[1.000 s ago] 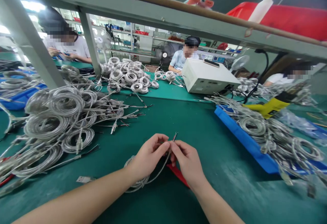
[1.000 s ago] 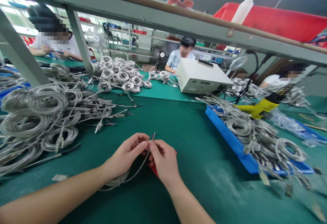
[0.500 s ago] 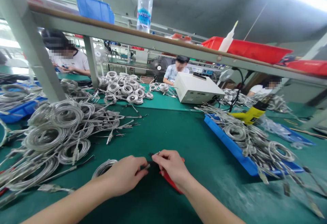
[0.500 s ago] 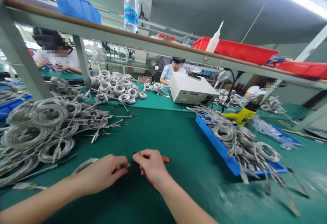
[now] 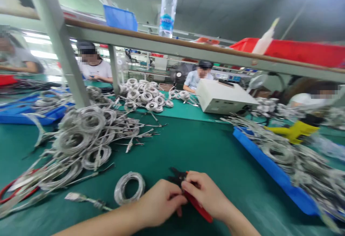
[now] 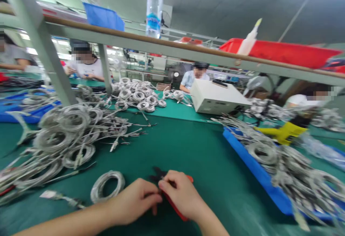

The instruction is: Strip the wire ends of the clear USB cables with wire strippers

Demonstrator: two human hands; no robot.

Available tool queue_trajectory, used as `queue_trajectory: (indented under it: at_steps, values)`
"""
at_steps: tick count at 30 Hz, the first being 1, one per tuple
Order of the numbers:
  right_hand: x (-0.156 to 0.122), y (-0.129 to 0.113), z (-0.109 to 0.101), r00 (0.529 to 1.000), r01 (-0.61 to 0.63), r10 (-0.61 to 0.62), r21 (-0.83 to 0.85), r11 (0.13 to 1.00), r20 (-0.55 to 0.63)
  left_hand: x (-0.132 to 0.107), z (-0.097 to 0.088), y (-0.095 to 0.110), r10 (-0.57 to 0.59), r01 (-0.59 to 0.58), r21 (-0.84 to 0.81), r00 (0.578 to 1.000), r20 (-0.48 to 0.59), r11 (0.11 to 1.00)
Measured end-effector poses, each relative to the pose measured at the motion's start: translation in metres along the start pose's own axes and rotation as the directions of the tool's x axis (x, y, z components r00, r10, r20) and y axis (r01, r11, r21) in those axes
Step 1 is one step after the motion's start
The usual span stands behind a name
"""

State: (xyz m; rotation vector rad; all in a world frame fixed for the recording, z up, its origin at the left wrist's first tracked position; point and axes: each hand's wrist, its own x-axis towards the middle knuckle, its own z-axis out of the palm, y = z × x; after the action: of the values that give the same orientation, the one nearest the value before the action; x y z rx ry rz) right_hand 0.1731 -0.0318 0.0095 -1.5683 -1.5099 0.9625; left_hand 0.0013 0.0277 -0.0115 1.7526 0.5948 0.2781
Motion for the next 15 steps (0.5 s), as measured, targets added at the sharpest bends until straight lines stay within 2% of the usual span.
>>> queue_trajectory:
  at_steps: [1,3,6,9,12,15]
  values:
    - [0.000,0.002,0.001,0.998,0.057,-0.057,-0.098,0.994,-0.005,-0.001,0.001,-0.001,0.046,-0.046,0.077,0.999,-0.007,0.996]
    - [0.001,0.005,0.003,0.992,0.120,-0.126,-0.199,0.973,-0.014,-0.001,0.000,-0.003,0.077,-0.075,0.122,0.997,-0.005,0.990]
    - [0.002,0.011,0.004,0.988,0.144,-0.152,-0.209,0.967,-0.024,0.003,-0.002,-0.006,0.006,-0.004,0.046,0.999,-0.033,0.999]
    - [0.002,0.014,-0.001,0.988,0.153,-0.145,-0.197,0.968,0.055,0.004,-0.002,-0.009,-0.043,0.043,0.021,0.999,-0.027,0.999]
    - [0.002,0.017,-0.005,0.981,0.165,-0.142,-0.180,0.970,0.135,0.000,0.003,-0.012,0.000,0.006,0.143,0.999,-0.043,0.990]
    - [0.003,0.018,-0.002,0.984,0.178,-0.169,-0.197,0.964,0.062,-0.004,0.007,-0.014,0.034,0.000,0.276,0.992,-0.118,0.961]
